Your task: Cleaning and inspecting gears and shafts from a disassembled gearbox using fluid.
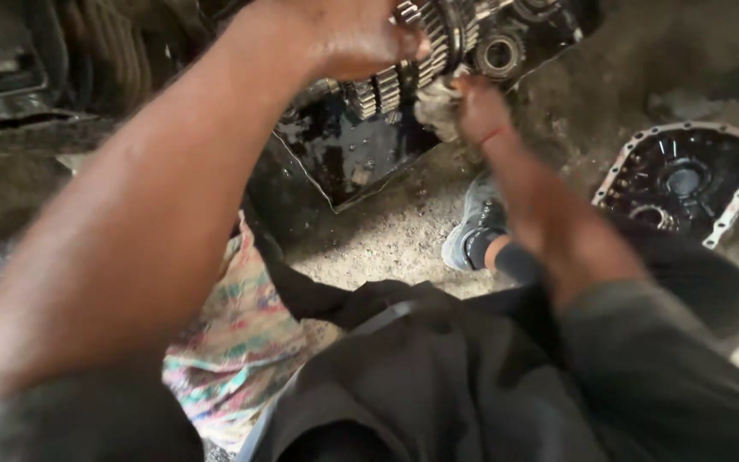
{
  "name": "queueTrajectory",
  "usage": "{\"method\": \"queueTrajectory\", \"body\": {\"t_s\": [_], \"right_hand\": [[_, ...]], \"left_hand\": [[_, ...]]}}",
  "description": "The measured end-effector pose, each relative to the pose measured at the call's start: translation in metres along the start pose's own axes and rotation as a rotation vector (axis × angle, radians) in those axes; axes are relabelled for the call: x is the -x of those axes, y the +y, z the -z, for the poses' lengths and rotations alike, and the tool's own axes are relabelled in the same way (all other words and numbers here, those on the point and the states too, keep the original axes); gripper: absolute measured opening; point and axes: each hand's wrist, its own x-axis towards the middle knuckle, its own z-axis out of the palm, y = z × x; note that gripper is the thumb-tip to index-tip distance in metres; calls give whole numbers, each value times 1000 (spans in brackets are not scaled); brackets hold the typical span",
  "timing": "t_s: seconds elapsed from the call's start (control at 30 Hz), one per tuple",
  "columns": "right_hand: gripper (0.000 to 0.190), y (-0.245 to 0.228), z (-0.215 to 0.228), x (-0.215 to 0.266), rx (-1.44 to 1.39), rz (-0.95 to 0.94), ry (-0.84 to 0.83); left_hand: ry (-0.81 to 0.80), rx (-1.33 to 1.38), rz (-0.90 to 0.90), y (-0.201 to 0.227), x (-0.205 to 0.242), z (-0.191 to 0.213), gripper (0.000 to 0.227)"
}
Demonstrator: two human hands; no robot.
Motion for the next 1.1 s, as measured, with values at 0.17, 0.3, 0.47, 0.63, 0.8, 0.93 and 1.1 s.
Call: {"method": "queueTrajectory", "body": {"t_s": [0.17,0.3,0.47,0.63,0.8,0.93,1.1], "right_hand": [[75,-99,-35,-17,267,-338,-468],[54,-122,-63,-27,148,-353,-873],[29,-90,-117,-9,267,-92,-609],[46,-52,-31,-24,-56,-157,-633],[45,-51,-37,-13,146,-321,-509],[62,-127,-78,-15,267,-148,-488],[32,-96,-114,-9,-115,-203,-466]], "left_hand": [[30,20,-43,4,17,10,51],[113,-13,-79,-6,28,8,47],[172,-20,-117,-2,26,10,46],[118,-56,-51,3,27,11,47],[150,-41,-48,-5,25,10,44],[163,-34,-49,-2,17,5,45],[143,-64,-7,-1,17,5,45]]}}
